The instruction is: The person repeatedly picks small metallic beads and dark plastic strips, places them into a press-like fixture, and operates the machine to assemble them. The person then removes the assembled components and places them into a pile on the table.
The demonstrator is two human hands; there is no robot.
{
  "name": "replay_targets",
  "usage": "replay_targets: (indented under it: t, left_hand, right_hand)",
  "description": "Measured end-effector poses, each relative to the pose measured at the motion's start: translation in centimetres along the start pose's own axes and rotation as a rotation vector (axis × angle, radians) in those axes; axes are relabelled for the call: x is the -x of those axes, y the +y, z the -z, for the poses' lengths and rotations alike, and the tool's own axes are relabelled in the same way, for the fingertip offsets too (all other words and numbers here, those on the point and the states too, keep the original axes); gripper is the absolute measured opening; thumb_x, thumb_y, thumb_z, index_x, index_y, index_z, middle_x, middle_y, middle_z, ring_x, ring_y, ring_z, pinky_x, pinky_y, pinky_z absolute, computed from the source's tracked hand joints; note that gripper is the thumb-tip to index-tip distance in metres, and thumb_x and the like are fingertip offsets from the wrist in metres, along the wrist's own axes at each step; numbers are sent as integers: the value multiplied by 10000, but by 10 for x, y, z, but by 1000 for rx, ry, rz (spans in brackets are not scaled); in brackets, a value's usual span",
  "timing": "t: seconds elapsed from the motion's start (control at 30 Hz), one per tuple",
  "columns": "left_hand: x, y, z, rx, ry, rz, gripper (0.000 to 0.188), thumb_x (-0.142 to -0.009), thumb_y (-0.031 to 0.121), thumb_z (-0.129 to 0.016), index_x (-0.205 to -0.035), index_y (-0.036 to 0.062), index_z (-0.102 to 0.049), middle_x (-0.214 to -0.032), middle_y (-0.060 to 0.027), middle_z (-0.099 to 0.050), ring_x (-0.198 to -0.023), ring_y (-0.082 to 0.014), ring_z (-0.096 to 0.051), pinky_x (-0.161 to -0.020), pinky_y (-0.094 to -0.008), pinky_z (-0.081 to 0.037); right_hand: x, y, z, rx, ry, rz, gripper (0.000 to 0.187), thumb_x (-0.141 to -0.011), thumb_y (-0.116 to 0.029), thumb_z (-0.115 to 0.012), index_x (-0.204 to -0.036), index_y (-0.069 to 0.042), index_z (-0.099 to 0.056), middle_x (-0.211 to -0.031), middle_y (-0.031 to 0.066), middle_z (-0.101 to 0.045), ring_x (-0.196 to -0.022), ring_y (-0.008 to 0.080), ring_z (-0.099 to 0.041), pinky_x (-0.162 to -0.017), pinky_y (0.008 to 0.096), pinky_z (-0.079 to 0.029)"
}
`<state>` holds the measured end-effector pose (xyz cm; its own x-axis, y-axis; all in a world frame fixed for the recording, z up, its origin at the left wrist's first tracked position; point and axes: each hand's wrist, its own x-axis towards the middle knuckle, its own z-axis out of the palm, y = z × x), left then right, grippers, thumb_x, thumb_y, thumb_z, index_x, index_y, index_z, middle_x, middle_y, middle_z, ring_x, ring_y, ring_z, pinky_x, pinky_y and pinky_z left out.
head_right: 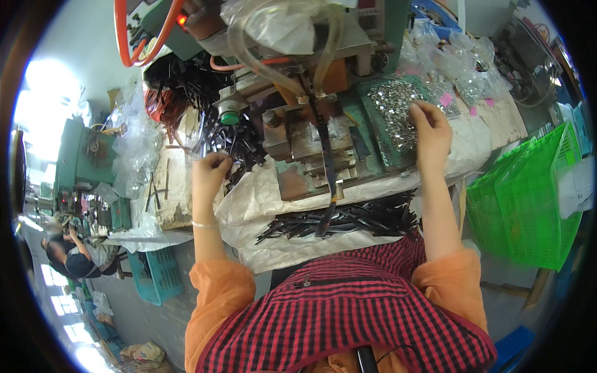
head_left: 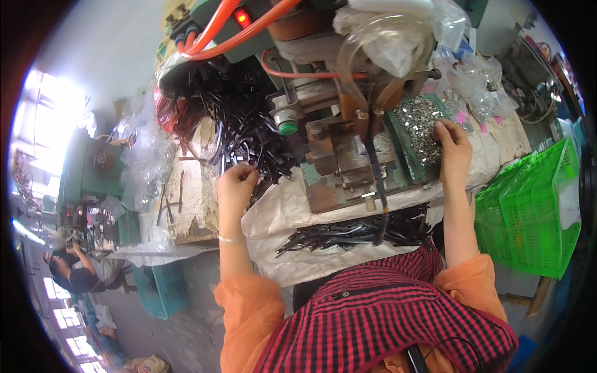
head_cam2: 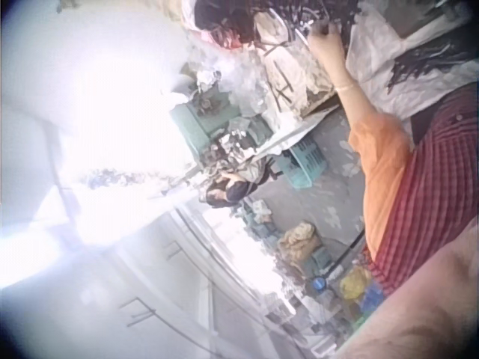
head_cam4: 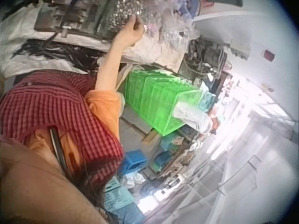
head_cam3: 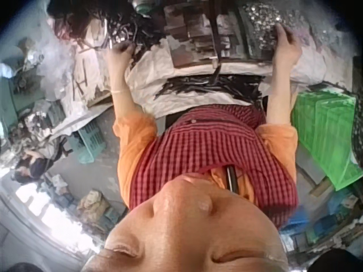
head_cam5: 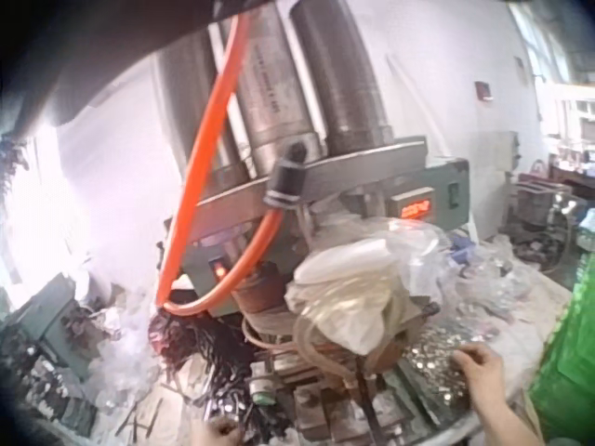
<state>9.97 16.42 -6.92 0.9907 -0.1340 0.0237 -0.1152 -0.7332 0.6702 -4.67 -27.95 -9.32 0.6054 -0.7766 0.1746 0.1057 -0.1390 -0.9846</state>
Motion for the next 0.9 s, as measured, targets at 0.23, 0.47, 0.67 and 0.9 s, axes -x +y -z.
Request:
replay_targets:
  t: [0.23,0.47,0.67,0.9]
  left_hand:
    - [58,31,-7,681,62,1,138,-959,-20,-677,-1094,-35,-650,-922,-78,-721,-743,-121,-701,-592,-211,-490]
    - [62,121,29,800,184,-333,223,-1009,73,-645,-1192,-45,-600,-881,-143,-722,-653,-157,-662,-571,-235,-522]
    - [76,153,13,866,59,-628,267,-976,3,-670,-1207,-95,-580,-939,-185,-716,-853,-180,-696,-654,-267,-590]
    - [70,142,11,939,140,-418,184,-984,17,-668,-1133,-68,-603,-918,-179,-727,-728,-191,-702,-627,-262,-597]
  right_hand:
    - [-3,-7,-7,-264,-64,-176,188,-957,-105,-733,-1090,28,-741,-920,51,-731,-830,118,-652,-790,247,-502]
    - [-5,-28,-5,469,-70,243,170,-935,-115,-687,-1089,-55,-726,-940,120,-763,-851,220,-739,-793,334,-550]
    - [10,-26,-2,719,-1,470,156,-914,-80,-668,-1055,-76,-734,-917,150,-739,-835,311,-718,-786,376,-546]
    - [34,-78,-25,-20,-208,81,137,-947,-37,-705,-1072,16,-723,-954,81,-766,-891,118,-703,-800,245,-529]
